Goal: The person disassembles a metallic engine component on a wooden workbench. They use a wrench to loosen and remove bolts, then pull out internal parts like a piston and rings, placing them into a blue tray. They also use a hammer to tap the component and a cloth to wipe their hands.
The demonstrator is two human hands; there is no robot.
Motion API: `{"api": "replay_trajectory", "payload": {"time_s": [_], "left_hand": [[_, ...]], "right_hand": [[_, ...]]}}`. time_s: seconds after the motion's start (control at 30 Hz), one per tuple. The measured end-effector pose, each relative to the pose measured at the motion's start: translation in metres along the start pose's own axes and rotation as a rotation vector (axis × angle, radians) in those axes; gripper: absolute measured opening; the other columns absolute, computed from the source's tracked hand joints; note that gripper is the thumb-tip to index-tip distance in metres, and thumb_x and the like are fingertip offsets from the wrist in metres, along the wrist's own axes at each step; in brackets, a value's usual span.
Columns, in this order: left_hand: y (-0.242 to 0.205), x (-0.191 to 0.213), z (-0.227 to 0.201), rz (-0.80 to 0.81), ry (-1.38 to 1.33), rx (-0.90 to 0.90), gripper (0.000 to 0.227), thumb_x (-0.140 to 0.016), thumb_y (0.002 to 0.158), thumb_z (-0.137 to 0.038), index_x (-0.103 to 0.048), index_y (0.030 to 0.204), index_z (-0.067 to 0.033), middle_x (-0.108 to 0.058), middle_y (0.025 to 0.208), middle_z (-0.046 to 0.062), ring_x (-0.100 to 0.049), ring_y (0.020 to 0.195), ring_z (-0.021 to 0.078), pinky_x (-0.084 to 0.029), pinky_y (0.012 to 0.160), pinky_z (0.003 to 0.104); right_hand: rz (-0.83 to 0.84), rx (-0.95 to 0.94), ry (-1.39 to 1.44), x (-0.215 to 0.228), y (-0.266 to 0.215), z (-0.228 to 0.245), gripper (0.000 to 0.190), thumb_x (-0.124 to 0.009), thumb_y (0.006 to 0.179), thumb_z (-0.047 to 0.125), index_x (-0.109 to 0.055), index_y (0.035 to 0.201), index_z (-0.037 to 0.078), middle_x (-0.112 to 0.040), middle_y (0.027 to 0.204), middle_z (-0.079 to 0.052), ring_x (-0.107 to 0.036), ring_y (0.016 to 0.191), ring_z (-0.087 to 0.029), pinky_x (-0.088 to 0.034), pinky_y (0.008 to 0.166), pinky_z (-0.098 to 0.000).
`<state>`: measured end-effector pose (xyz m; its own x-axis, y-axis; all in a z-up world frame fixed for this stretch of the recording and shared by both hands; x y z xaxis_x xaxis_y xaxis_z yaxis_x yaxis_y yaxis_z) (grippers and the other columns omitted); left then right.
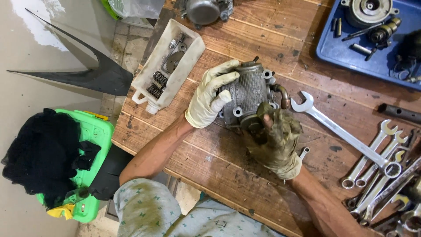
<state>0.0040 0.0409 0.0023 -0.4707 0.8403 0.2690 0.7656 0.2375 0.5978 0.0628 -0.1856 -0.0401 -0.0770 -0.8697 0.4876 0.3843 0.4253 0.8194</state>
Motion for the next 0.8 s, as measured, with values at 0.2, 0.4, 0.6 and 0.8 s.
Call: {"api": "replay_trajectory", "payload": {"time_s": [0.2, 0.4, 0.6, 0.8], "left_hand": [[0.000, -0.003, 0.005, -0.021, 0.021, 0.014, 0.050, -0.051, 0.108, -0.050, -0.064, 0.139, -0.0121, -0.053, 0.150, 0.014, -0.056, 0.138, 0.0295, -0.047, 0.116, 0.043], [-0.001, -0.004, 0.006, -0.034, -0.021, -0.024, 0.051, -0.053, 0.108, -0.051, -0.067, 0.135, -0.0101, -0.056, 0.148, 0.016, -0.059, 0.135, 0.0302, -0.049, 0.113, 0.044], [-0.001, -0.005, 0.006, -0.057, -0.012, -0.033, 0.050, -0.055, 0.107, -0.049, -0.067, 0.133, -0.0078, -0.057, 0.146, 0.017, -0.060, 0.135, 0.0327, -0.050, 0.112, 0.044], [-0.001, -0.005, 0.001, -0.076, -0.046, -0.006, 0.055, -0.054, 0.106, -0.053, -0.068, 0.132, -0.0068, -0.057, 0.147, 0.018, -0.059, 0.136, 0.0318, -0.052, 0.110, 0.041]], "right_hand": [[-0.038, -0.040, 0.113, 0.001, 0.018, 0.004, 0.088, -0.097, 0.072, 0.040, -0.058, 0.141, 0.002, -0.057, 0.134, -0.041, -0.065, 0.100, -0.057, -0.051, 0.078, -0.0630], [-0.042, -0.096, 0.170, -0.003, 0.015, 0.005, 0.079, -0.099, 0.073, 0.023, -0.062, 0.138, -0.001, -0.063, 0.122, -0.035, -0.069, 0.096, -0.051, -0.054, 0.074, -0.0542], [-0.049, -0.017, 0.171, 0.001, 0.027, 0.012, 0.072, -0.094, 0.074, 0.033, -0.067, 0.133, 0.003, -0.066, 0.120, -0.032, -0.069, 0.096, -0.050, -0.053, 0.080, -0.0588], [-0.057, -0.059, 0.130, -0.011, 0.000, -0.002, 0.084, -0.096, 0.072, 0.034, -0.061, 0.143, 0.005, -0.057, 0.137, -0.036, -0.064, 0.108, -0.051, -0.049, 0.090, -0.0619]]}}
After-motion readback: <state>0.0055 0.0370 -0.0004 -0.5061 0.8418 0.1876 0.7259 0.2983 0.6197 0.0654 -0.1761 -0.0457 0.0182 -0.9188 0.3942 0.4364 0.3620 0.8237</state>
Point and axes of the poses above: each hand's wrist, its own y-axis towards the middle knuckle, its own x-axis out of the back of the hand, z = x × y, the point moved 1 cm from there along y, towards the middle knuckle
